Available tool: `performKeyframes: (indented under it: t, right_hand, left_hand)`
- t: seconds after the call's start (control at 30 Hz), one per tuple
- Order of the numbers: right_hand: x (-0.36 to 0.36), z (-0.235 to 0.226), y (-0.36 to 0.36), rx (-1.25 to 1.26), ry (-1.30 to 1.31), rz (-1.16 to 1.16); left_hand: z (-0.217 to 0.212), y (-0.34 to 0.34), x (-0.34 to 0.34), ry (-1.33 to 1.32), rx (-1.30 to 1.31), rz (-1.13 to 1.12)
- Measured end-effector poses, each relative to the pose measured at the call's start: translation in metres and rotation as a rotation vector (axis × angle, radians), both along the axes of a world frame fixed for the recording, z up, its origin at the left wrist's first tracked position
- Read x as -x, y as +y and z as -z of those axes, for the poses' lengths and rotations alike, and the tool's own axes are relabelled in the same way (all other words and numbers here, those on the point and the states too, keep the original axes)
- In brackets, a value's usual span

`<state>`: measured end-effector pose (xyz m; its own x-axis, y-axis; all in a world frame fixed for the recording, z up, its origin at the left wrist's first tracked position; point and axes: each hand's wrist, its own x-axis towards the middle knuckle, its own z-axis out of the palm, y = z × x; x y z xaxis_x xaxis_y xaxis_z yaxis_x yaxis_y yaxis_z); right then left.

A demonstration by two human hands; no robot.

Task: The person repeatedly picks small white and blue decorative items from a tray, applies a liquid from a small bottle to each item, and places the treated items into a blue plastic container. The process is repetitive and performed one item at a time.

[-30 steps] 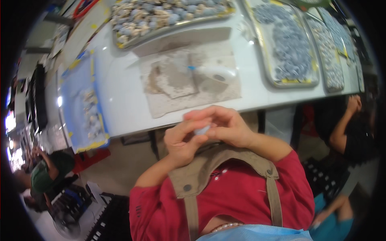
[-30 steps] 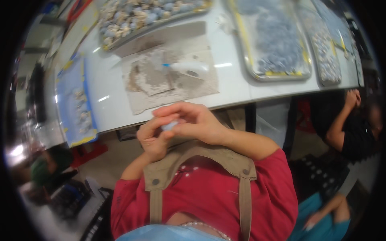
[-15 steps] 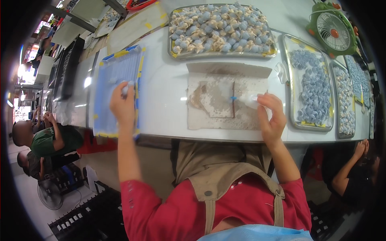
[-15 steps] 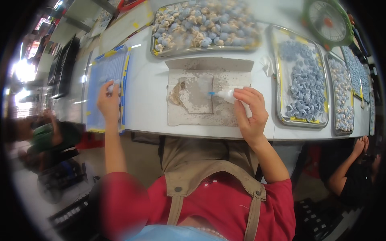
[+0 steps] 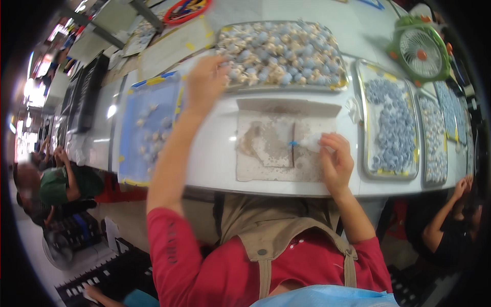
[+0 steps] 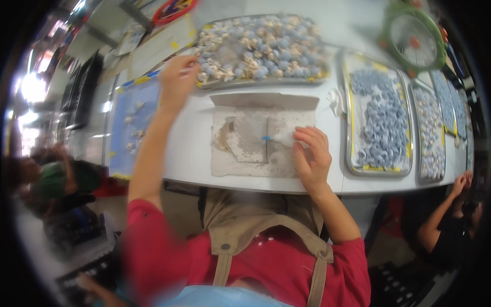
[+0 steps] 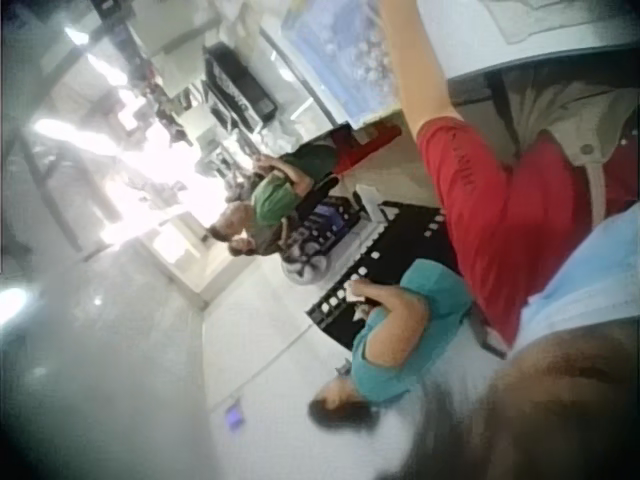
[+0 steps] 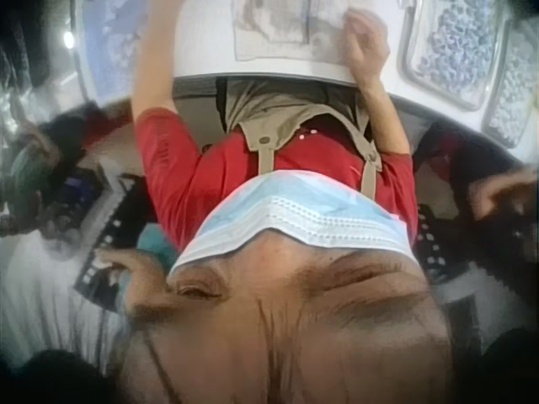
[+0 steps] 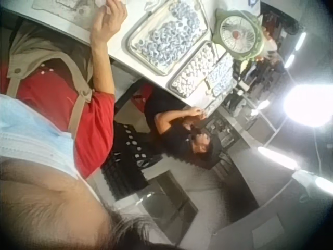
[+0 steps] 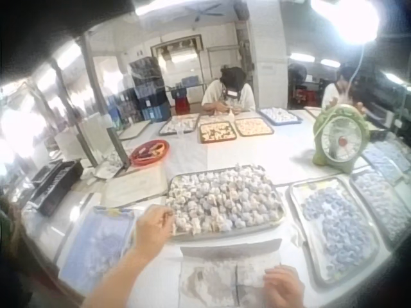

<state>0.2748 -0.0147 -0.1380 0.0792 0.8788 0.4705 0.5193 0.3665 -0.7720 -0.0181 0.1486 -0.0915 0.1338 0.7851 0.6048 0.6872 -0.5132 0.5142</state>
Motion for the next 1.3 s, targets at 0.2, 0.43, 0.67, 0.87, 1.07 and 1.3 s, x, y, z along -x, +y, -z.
performKeyframes:
  t: [0.2, 0.43, 0.67, 0.87, 1.07, 1.3]
  right_hand:
    - [-0.006, 0.025, -0.005, 0.094, 0.291, -0.047]
    - [-0.003, 0.023, -0.010, 0.135, 0.284, -0.074]
    - [-0.008, 0.019, -0.008, 0.140, 0.199, -0.033]
    - [-0.006, 0.024, -0.003, 0.136, 0.217, -0.027]
    - [0.001, 0.015, -0.004, 0.198, 0.146, 0.028]
    - [-0.001, 0.021, -0.002, 0.187, 0.072, 0.100]
  left_hand:
    - [0.029, 0.060, -0.114, 0.001, 0.261, -0.094]
    - [0.030, 0.050, -0.110, -0.323, 0.152, -0.051]
    - [0.001, -0.074, -0.090, -0.575, 0.288, 0.127]
    - [0.031, -0.183, -0.062, -1.096, 0.814, 0.334]
    - [0.031, -0.246, -0.041, -0.942, 1.028, 0.319]
    - [0.041, -0.258, -0.033, -1.172, 1.122, 0.459]
